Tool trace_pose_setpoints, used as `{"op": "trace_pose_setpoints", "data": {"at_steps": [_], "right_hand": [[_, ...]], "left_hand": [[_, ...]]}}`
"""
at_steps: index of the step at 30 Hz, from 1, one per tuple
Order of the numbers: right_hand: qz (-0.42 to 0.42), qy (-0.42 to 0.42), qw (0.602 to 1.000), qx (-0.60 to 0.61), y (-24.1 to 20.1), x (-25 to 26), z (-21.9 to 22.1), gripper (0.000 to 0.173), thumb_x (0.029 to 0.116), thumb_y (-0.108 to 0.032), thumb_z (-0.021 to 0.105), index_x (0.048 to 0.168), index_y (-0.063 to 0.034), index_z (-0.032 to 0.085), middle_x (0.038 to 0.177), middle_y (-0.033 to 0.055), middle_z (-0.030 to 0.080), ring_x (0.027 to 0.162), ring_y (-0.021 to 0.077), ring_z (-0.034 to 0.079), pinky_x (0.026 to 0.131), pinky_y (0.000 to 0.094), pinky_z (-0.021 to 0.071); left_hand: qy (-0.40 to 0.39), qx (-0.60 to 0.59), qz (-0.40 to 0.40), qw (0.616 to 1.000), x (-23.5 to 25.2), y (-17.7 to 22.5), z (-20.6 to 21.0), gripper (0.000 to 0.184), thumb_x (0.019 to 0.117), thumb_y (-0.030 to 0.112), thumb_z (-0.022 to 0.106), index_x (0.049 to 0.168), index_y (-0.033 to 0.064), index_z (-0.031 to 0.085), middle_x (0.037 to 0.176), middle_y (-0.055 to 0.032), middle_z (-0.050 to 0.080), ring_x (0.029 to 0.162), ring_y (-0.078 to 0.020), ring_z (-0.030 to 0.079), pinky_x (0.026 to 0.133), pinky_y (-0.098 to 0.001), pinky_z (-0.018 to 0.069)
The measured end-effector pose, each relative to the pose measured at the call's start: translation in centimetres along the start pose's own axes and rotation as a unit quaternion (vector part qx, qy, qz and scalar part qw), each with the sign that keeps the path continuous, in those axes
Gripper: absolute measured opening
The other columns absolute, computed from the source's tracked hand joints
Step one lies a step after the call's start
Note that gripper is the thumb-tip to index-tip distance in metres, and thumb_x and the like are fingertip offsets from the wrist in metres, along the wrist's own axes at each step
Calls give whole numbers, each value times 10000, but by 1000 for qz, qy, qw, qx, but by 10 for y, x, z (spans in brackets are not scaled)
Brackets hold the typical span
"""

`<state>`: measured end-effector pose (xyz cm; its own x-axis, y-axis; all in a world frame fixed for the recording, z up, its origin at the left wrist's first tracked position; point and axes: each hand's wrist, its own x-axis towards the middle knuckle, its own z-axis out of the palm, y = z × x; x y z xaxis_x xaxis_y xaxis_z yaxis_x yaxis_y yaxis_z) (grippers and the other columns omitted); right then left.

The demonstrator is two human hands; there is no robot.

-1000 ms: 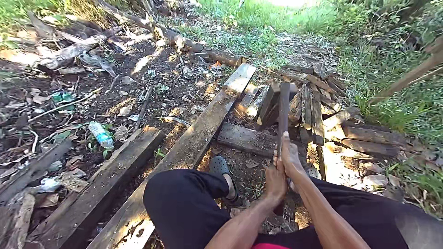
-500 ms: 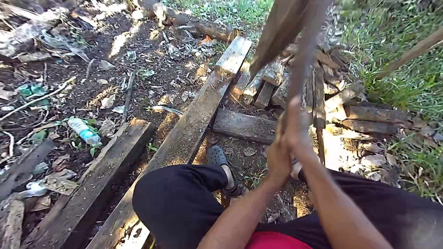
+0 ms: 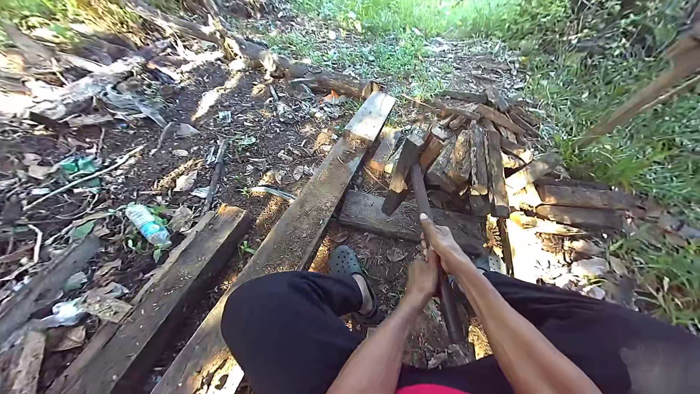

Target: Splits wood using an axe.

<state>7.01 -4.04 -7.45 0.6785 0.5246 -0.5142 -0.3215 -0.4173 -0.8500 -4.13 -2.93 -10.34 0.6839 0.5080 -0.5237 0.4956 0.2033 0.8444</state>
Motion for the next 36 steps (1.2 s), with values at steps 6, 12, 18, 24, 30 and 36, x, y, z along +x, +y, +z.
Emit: {"op": "trace_pose_setpoints", "data": {"at_steps": [6, 12, 18, 24, 30, 36], "right_hand": [[39, -9, 998, 44, 17, 0, -5, 448, 981, -488, 666, 977, -59, 535, 582, 23, 500, 409, 145, 514, 392, 324, 508], [58, -10, 996, 62, 27, 1, -5, 375, 913, -311, 782, 993, -49, 526, 559, 35, 496, 395, 157, 510, 399, 343, 513], [49, -11, 999, 1, 34, -6, 3, 371, 883, -276, 780, 1046, -33, 552, 586, 73, 545, 403, 186, 530, 408, 358, 511], [43, -39, 998, -17, 39, -15, 15, 311, 859, -281, 759, 1011, -71, 585, 602, 67, 555, 399, 184, 517, 400, 363, 487], [88, -123, 986, 73, 32, -18, 16, 257, 836, -142, 771, 982, -87, 567, 551, 22, 478, 380, 141, 467, 365, 305, 444], [92, -171, 979, 68, 38, -14, 6, 250, 824, -112, 756, 963, -99, 548, 534, 17, 450, 379, 137, 451, 366, 300, 433]], "left_hand": [[47, -199, 37, 978, 47, 50, -113, 565, 1026, 486, 591, 1260, -28, 616, 982, -155, 746, 811, -232, 726, 750, -395, 605], [146, 13, 226, 963, 102, 117, -126, 1143, 798, 586, 809, 1637, 135, 178, 1579, -211, 423, 1393, -388, 482, 1070, -590, 474], [130, 110, 318, 933, 157, 162, -80, 1149, 667, 524, 927, 1555, 51, 372, 1494, -194, 508, 1382, -300, 499, 1159, -487, 433], [286, 174, 346, 876, 166, 166, -93, 557, 780, 451, 858, 1149, 67, 696, 1003, -108, 737, 957, -252, 714, 872, -528, 577], [242, 106, 354, 897, 165, 153, -140, 458, 734, 320, 904, 1086, 86, 728, 958, -38, 765, 873, -139, 740, 829, -420, 627], [118, 4, 415, 902, 181, 138, -184, 468, 738, 130, 912, 1133, -6, 703, 1052, -113, 776, 988, -217, 757, 896, -420, 643]]}}
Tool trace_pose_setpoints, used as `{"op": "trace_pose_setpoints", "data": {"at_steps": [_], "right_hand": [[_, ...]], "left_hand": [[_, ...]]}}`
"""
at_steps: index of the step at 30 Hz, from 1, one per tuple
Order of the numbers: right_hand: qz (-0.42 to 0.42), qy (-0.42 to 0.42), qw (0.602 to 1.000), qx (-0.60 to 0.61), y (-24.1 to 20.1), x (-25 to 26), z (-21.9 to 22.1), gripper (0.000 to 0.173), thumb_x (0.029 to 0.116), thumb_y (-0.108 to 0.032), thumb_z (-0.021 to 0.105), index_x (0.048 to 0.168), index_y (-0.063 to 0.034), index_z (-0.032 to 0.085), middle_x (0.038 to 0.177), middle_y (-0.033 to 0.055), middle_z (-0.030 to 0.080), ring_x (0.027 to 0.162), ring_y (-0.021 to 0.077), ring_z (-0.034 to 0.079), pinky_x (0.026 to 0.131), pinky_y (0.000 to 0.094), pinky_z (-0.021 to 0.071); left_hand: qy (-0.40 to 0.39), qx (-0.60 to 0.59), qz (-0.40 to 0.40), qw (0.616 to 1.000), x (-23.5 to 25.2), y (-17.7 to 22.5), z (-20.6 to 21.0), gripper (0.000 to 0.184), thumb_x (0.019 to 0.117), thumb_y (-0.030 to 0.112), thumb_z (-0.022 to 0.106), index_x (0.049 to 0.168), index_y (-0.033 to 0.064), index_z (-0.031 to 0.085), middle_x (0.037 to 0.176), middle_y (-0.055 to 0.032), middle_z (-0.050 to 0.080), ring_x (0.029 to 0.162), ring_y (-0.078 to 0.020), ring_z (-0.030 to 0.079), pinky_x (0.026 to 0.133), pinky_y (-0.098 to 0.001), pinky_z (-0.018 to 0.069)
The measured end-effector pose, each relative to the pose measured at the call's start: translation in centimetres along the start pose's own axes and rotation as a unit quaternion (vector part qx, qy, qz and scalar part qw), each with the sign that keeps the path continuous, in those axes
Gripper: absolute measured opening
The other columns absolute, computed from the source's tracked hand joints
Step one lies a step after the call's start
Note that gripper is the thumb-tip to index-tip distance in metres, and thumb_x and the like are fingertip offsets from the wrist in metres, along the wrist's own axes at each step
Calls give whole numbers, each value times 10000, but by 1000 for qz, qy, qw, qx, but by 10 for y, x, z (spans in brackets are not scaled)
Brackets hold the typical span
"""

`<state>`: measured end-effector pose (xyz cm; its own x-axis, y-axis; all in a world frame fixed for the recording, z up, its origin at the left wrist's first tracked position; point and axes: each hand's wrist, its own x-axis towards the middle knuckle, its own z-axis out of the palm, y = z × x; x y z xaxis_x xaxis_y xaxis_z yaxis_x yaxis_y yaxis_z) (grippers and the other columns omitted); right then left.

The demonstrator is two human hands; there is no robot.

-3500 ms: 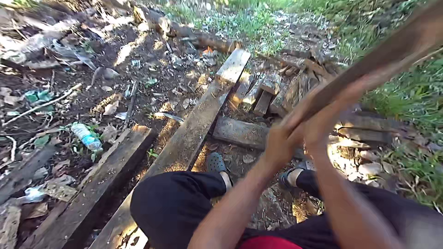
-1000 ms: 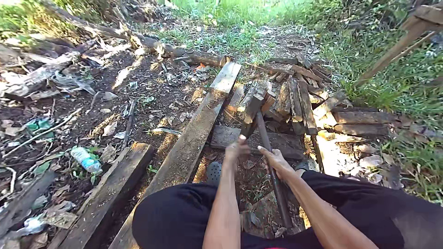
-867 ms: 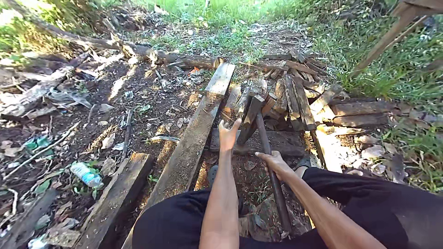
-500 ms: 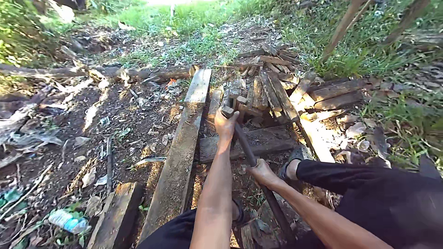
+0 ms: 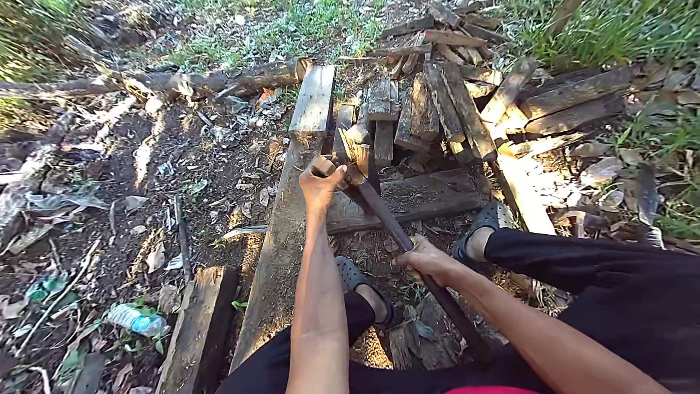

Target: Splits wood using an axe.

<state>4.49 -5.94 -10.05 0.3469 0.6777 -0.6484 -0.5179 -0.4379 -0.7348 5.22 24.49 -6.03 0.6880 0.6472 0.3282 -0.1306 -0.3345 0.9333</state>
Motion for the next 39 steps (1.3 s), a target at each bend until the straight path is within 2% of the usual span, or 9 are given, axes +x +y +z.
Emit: {"op": "trace_pose_setpoints", "data": {"at_steps": [12, 15, 17, 20, 23, 27, 30, 36, 39], "right_hand": [[-1, -109, 994, 13, 25, 5, -54, 261, 817, -153, 793, 846, -136, 534, 514, -15, 422, 380, 104, 434, 381, 273, 418], [26, -129, 991, -4, 42, -3, -73, 268, 837, -217, 801, 833, -146, 543, 495, -32, 404, 364, 87, 427, 361, 266, 413], [34, -72, 994, -74, 40, -7, -73, 280, 827, -240, 818, 873, -129, 566, 512, -11, 435, 369, 101, 430, 365, 272, 407], [29, -6, 985, -172, 38, -4, -72, 417, 818, -420, 839, 985, -106, 623, 571, 36, 523, 393, 139, 482, 395, 304, 454], [-2, 93, 952, -291, 52, 6, -69, 513, 814, -562, 781, 962, -85, 663, 657, 72, 590, 485, 189, 553, 489, 401, 502], [-35, 177, 882, -436, 77, 13, -58, 573, 842, -636, 671, 966, -76, 679, 831, 141, 675, 813, 340, 683, 724, 602, 536], [-36, 207, 855, -474, 99, 6, -46, 571, 904, -630, 611, 1064, -86, 681, 866, 151, 707, 856, 364, 711, 756, 605, 558], [3, 181, 823, -539, 136, 0, -43, 538, 957, -550, 556, 1138, -53, 651, 953, 197, 721, 947, 409, 715, 812, 626, 553], [42, 123, 812, -569, 144, 4, -48, 573, 930, -526, 632, 1223, -34, 626, 1065, 232, 707, 1048, 437, 684, 889, 656, 525]], "left_hand": [[-82, -108, -33, 990, 24, -16, -31, 474, 749, 9, 854, 1182, -41, 668, 1113, -170, 755, 1051, -293, 732, 943, -450, 613], [5, -64, -84, 994, 17, -32, -62, 472, 806, 180, 831, 1230, 43, 678, 1136, -126, 746, 1010, -263, 729, 849, -465, 628], [94, -54, -129, 986, 5, -44, -82, 461, 814, 274, 856, 1213, 119, 684, 1096, -79, 728, 933, -224, 715, 788, -456, 621], [186, -101, -145, 967, -11, -53, -92, 431, 789, 235, 888, 1154, 96, 707, 1045, -97, 736, 894, -239, 723, 759, -455, 628], [179, -93, -141, 969, -21, -44, -85, 453, 791, 251, 887, 1181, 115, 701, 1048, -87, 736, 891, -233, 725, 761, -445, 630], [145, -55, -95, 983, -24, -28, -70, 473, 776, 260, 893, 1181, 116, 697, 1042, -81, 733, 879, -215, 724, 735, -441, 636], [118, -51, -84, 988, -24, -19, -63, 462, 755, 265, 908, 1160, 137, 728, 1022, -67, 746, 860, -199, 721, 719, -418, 628], [163, -30, -65, 984, -14, -13, -41, 384, 764, 125, 882, 1095, 31, 712, 976, -104, 744, 856, -196, 728, 764, -409, 638], [135, 12, -57, 989, -20, -10, -35, 444, 754, 218, 900, 1142, 106, 717, 1022, -77, 750, 887, -193, 726, 791, -428, 621]]}}
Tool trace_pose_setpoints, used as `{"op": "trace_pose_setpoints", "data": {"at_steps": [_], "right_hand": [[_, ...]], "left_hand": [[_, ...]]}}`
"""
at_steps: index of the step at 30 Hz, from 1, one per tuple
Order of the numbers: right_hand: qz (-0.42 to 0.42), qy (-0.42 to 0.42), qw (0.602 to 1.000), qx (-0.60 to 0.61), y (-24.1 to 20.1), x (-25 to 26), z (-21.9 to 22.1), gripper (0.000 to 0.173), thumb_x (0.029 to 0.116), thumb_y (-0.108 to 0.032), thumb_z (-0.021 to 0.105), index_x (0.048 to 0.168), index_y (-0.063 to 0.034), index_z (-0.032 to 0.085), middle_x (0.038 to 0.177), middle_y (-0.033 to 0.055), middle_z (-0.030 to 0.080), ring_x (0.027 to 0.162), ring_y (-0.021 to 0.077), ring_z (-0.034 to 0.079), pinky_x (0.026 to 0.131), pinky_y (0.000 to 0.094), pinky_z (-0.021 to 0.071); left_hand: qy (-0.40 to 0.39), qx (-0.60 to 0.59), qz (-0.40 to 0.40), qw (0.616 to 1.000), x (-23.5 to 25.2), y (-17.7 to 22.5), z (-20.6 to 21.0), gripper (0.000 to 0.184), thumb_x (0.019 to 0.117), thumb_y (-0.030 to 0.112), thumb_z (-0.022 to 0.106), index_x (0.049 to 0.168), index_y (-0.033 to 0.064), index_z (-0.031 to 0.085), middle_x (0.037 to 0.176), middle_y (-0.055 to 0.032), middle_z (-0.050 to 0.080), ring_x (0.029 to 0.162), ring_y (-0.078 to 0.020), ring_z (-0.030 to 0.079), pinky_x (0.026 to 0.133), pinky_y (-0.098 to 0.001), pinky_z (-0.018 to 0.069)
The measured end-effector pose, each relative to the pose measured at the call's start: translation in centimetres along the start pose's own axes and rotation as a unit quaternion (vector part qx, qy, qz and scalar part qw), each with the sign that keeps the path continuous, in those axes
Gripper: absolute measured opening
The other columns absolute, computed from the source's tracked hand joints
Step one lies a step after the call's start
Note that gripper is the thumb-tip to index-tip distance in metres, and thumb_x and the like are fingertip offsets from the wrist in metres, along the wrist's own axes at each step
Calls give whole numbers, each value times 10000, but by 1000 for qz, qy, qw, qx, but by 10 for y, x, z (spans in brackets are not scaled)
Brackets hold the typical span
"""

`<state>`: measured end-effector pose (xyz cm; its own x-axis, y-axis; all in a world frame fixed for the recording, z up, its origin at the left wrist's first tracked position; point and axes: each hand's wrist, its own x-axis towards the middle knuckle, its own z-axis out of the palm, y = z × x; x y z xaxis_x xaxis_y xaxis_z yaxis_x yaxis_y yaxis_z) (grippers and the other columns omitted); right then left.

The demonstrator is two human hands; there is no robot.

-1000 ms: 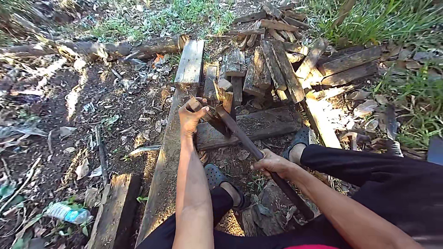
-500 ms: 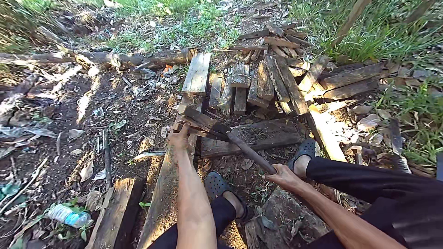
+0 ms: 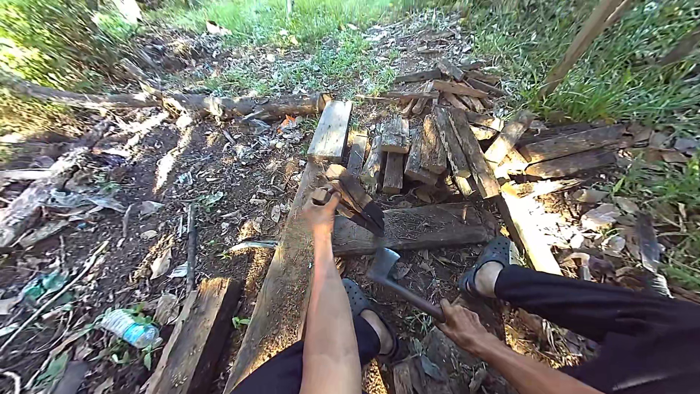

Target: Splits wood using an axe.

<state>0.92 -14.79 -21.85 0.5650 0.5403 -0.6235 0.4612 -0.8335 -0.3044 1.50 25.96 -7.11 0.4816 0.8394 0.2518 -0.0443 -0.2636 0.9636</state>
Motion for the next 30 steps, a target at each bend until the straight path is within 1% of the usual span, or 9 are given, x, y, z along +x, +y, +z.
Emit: {"op": "trace_pose_setpoints", "data": {"at_steps": [3, 5, 9, 11, 14, 18, 21, 27, 30], "right_hand": [[-31, -41, 998, 30, 4, 16, -14, 755, 855, -748, 616, 1073, -30, 691, 1057, 220, 700, 1040, 415, 676, 881, 654, 523], [-107, 93, 974, 179, -8, 31, -45, 760, 879, -770, 562, 962, -31, 716, 928, 188, 697, 912, 357, 689, 838, 610, 556], [-173, 321, 853, 372, -89, 43, -174, 673, 1035, -605, 405, 1126, -7, 701, 1026, 187, 696, 966, 321, 678, 889, 561, 545], [-210, 380, 814, 387, -123, 50, -225, 729, 1049, -644, 270, 1163, -55, 684, 1104, 156, 680, 1034, 296, 663, 895, 560, 542], [-286, 403, 755, 430, -165, 74, -268, 685, 1066, -595, 311, 1210, -52, 702, 1192, 133, 696, 1156, 238, 649, 1009, 503, 518], [-339, 375, 722, 473, -190, 88, -271, 541, 1052, -536, 469, 866, -76, 684, 698, 37, 594, 625, 159, 573, 614, 400, 502], [-372, 373, 671, 522, -190, 95, -266, 518, 1080, -424, 495, 717, -71, 607, 548, 12, 483, 475, 140, 469, 484, 350, 437], [-303, 355, 657, 592, -167, 110, -289, 503, 1039, -462, 564, 731, -86, 691, 621, -7, 620, 535, 111, 567, 544, 346, 522], [-151, 360, 648, 654, -115, 130, -297, 570, 1006, -588, 540, 841, -63, 689, 706, 19, 654, 625, 146, 637, 625, 402, 583]], "left_hand": [[-57, -8, 15, 998, -13, 6, 8, 466, 753, 213, 904, 1176, 153, 719, 1053, -61, 750, 904, -191, 725, 788, -427, 624], [-74, -14, 22, 997, -21, 12, 14, 462, 751, 207, 903, 1175, 152, 728, 1049, -61, 755, 891, -190, 727, 771, -423, 627], [-92, 5, 21, 996, -40, 20, 22, 499, 744, 227, 907, 1197, 155, 712, 1057, -56, 755, 885, -185, 729, 755, -419, 628], [-108, 27, 24, 994, -46, 22, 26, 505, 739, 229, 905, 1199, 158, 709, 1047, -51, 756, 875, -182, 733, 738, -420, 636], [-145, 26, 44, 988, -54, 26, 37, 489, 751, 187, 902, 1197, 134, 707, 1053, -46, 762, 890, -175, 740, 764, -410, 647], [-149, 9, 56, 987, -66, 28, 42, 478, 739, 142, 910, 1178, 124, 721, 1044, -44, 766, 907, -164, 741, 791, -390, 648], [-158, 37, 62, 985, -70, 23, 29, 495, 767, 172, 901, 1221, 167, 705, 1096, -26, 754, 953, -165, 728, 818, -392, 635], [-180, 26, 71, 981, -68, 15, 9, 487, 771, 142, 885, 1221, 184, 705, 1125, -27, 753, 965, -188, 729, 808, -418, 636], [-117, -50, 22, 992, -63, -6, -30, 456, 803, 171, 883, 1215, 109, 695, 1189, -88, 727, 1067, -249, 701, 901, -469, 611]]}}
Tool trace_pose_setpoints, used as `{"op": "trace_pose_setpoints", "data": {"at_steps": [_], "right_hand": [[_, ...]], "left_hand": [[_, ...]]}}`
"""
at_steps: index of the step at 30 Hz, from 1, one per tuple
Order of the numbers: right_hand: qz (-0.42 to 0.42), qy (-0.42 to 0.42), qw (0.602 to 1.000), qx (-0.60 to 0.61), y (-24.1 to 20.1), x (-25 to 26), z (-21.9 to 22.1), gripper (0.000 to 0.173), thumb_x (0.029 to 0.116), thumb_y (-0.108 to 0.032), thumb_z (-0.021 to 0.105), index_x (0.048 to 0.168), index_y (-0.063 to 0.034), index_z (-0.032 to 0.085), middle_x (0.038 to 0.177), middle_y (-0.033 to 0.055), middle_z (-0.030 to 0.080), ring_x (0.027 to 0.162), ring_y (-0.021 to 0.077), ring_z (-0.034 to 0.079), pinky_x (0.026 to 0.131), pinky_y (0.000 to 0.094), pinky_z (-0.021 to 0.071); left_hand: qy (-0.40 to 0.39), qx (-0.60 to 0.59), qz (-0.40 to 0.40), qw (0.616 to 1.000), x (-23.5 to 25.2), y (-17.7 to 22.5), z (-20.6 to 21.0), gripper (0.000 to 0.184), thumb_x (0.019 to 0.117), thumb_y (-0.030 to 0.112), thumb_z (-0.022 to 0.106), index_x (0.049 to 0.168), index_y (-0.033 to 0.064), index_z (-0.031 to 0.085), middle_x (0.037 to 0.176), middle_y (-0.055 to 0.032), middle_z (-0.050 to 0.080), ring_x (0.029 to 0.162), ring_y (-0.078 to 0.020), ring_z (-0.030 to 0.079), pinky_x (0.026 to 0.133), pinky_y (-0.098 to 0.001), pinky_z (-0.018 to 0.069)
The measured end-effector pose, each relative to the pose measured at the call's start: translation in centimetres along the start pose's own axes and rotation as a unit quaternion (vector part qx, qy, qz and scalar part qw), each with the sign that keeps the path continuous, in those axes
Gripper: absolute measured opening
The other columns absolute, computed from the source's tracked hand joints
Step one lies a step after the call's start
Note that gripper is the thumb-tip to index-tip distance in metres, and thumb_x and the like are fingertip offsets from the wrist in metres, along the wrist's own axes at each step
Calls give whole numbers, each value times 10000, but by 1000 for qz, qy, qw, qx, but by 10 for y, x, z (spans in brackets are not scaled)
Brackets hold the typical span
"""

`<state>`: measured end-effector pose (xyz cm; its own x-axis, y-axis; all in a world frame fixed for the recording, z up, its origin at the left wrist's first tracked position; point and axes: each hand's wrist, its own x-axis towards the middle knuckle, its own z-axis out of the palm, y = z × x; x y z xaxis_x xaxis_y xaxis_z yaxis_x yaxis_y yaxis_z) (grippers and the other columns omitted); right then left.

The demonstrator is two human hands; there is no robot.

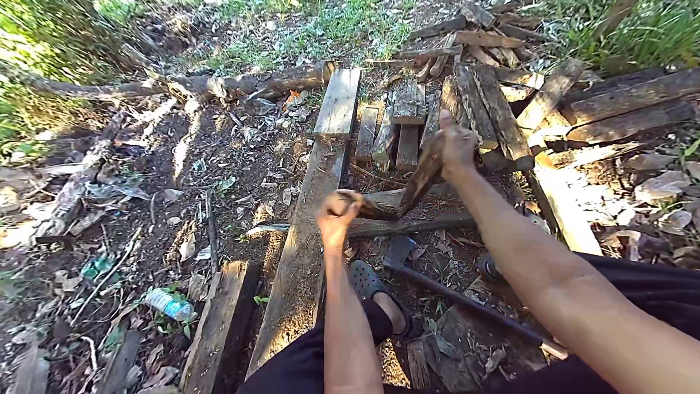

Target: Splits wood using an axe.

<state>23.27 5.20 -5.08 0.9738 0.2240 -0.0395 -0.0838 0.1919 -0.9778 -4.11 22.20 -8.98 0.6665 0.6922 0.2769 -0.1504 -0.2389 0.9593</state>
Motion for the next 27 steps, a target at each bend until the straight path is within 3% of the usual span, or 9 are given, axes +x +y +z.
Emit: {"op": "trace_pose_setpoints", "data": {"at_steps": [2, 4, 5, 9, 13, 16, 19, 22, 27], "right_hand": [[95, 147, 984, 24, 25, 22, -52, 634, 965, -656, 548, 998, -35, 672, 831, 75, 673, 739, 186, 669, 695, 429, 595], [168, 262, 949, 55, 54, 32, -108, 729, 983, -628, 518, 1402, -32, 506, 1258, 160, 616, 1117, 249, 637, 926, 471, 565], [178, 301, 934, 68, 68, 32, -130, 734, 1004, -590, 495, 1495, -50, 417, 1400, 170, 547, 1255, 266, 576, 1008, 494, 525], [202, 347, 915, 49, 95, 15, -176, 667, 1038, -513, 478, 1545, -95, 363, 1520, 151, 461, 1399, 270, 471, 1106, 538, 450], [146, 241, 922, -267, 85, 8, -192, 761, 1091, -524, 287, 1582, 53, 215, 1597, 277, 343, 1485, 354, 369, 1203, 501, 333], [-4, 129, 919, -372, 48, -1, -161, 701, 1064, -510, 415, 1374, 108, 531, 1435, 375, 469, 1370, 484, 454, 1157, 590, 366], [-67, -64, 959, -269, 13, -34, -75, 607, 1059, -514, 450, 1308, 15, 612, 1237, 212, 672, 1145, 299, 668, 994, 498, 553], [-153, -258, 937, -181, -3, -88, 4, 594, 981, -465, 623, 1391, -42, 555, 1294, 138, 639, 1149, 237, 656, 947, 457, 586], [-220, -330, 905, -151, 13, -107, 58, 457, 982, -431, 659, 1312, -114, 644, 1202, 71, 684, 1047, 162, 680, 905, 430, 595]], "left_hand": [[136, -84, -42, 986, -5, -21, -32, 477, 791, 105, 861, 1210, 13, 653, 1126, -169, 718, 1002, -298, 707, 848, -489, 620], [246, -116, -86, 958, -8, -32, -49, 488, 817, 41, 799, 1252, -17, 583, 1057, -187, 686, 911, -289, 698, 782, -471, 627], [269, -117, -93, 951, -9, -32, -48, 478, 831, 29, 781, 1261, -11, 575, 1043, -176, 680, 887, -271, 694, 759, -452, 626], [201, -61, -68, 975, 0, -17, -29, 505, 813, 176, 854, 1262, 73, 650, 1135, -120, 708, 969, -244, 704, 801, -449, 626], [113, 28, -30, 993, 13, 9, 1, 547, 772, 192, 901, 1263, 143, 666, 1139, -69, 728, 995, -202, 709, 822, -423, 621], [59, 42, -5, 997, 16, 11, 16, 562, 760, 154, 896, 1276, 156, 674, 1143, -58, 739, 1002, -204, 715, 823, -421, 624], [11, 45, 12, 999, 19, 15, 27, 601, 749, 131, 896, 1303, 164, 664, 1181, -47, 736, 1034, -202, 715, 848, -421, 629], [-10, 28, 23, 999, 25, 25, 37, 654, 763, 95, 865, 1363, 151, 610, 1227, -63, 728, 1062, -217, 718, 867, -424, 630], [11, 26, 0, 1000, 29, 26, 54, 693, 771, 186, 850, 1394, 143, 550, 1179, -77, 693, 1001, -192, 688, 806, -418, 622]]}}
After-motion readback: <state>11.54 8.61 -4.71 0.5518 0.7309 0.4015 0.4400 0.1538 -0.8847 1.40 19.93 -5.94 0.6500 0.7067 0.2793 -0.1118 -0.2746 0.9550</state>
